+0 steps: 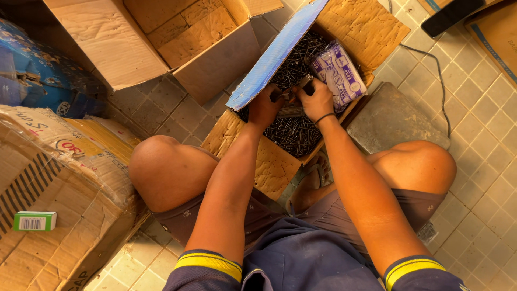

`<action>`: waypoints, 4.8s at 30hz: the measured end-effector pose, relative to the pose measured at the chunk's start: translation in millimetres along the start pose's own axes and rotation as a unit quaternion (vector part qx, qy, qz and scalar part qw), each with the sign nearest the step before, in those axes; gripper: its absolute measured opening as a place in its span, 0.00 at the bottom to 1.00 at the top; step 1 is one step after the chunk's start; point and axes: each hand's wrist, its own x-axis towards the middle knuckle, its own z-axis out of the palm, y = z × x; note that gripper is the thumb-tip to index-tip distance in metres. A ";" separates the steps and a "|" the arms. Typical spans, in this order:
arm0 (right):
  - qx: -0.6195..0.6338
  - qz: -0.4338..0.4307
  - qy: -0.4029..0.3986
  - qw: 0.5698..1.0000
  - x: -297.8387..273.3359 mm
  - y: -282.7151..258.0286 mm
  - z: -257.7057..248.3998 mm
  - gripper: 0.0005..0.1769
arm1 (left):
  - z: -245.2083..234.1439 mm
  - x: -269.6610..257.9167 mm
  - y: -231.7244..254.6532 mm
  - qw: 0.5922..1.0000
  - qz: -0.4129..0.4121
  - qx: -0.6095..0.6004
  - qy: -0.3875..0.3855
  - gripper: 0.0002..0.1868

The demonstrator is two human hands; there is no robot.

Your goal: The person scoops loose metal nails from a large cardboard box into small plastic bags, weighs the bags on a scale, and places the filled bags on the floor.

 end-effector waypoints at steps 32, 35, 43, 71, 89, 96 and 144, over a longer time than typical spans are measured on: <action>-0.094 -0.151 -0.114 0.977 1.1 -0.4 17.2 0.18 | -4.4 -2.4 5.8 0.999 -0.034 0.003 0.001 0.14; -0.102 -0.159 -0.124 0.974 4.4 2.2 21.7 0.20 | -6.8 -1.6 3.7 0.999 -0.035 0.026 0.000 0.13; -0.108 -0.165 -0.109 0.974 2.8 -0.5 25.0 0.16 | -6.8 1.6 4.7 0.999 -0.035 0.016 -0.001 0.12; 0.021 -0.239 -0.059 0.969 1.4 4.1 28.6 0.09 | -11.9 -1.7 16.8 0.994 0.064 -0.003 -0.086 0.23; 0.115 -0.112 -0.056 0.985 1.2 -0.7 30.0 0.18 | -4.1 -16.7 17.8 0.998 0.057 -0.012 -0.032 0.39; 0.170 -0.048 0.061 0.982 19.0 0.5 -9.6 0.17 | -2.0 -10.4 11.9 0.993 0.048 0.050 -0.099 0.60; 0.622 0.196 -0.047 0.756 -40.7 -23.3 -3.4 0.28 | -29.6 -27.5 112.3 0.926 -0.239 -0.286 0.054 0.59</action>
